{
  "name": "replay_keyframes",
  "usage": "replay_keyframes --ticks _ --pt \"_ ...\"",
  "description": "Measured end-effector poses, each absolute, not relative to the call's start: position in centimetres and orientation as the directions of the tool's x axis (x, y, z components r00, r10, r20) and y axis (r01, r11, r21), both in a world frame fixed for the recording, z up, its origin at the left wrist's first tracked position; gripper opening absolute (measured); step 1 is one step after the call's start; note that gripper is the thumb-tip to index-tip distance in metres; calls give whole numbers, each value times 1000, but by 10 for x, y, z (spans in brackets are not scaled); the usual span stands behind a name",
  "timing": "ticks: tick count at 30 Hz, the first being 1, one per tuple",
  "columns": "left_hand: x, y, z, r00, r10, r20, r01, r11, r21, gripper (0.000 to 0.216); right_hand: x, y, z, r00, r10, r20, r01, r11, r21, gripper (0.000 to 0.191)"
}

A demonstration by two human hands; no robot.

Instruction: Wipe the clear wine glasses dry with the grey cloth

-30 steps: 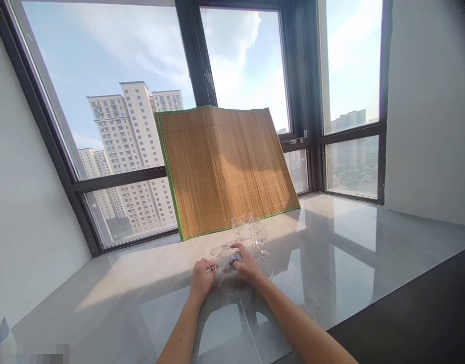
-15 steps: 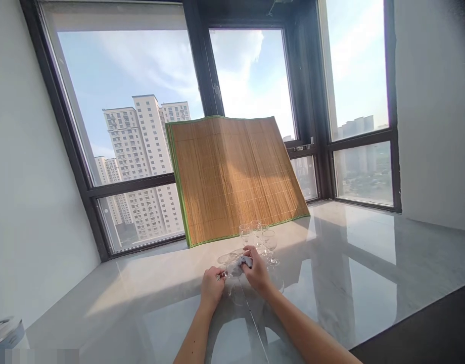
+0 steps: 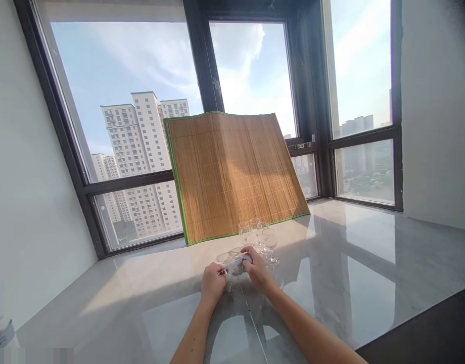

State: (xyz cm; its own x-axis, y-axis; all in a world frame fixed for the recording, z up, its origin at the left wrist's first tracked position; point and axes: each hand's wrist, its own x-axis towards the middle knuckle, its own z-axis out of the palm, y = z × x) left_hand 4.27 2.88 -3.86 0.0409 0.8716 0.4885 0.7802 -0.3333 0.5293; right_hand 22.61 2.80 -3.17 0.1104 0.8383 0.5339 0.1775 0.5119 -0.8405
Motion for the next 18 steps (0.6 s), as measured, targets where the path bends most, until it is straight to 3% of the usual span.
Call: replay_keyframes --ticks 7,18 --pt "43 26 -33 1 872 489 815 -284 506 17 228 18 -21 189 792 581 213 544 -811 36" --pt "47 23 -27 59 781 622 847 -369 382 23 230 22 -23 291 846 448 169 415 -894 35"
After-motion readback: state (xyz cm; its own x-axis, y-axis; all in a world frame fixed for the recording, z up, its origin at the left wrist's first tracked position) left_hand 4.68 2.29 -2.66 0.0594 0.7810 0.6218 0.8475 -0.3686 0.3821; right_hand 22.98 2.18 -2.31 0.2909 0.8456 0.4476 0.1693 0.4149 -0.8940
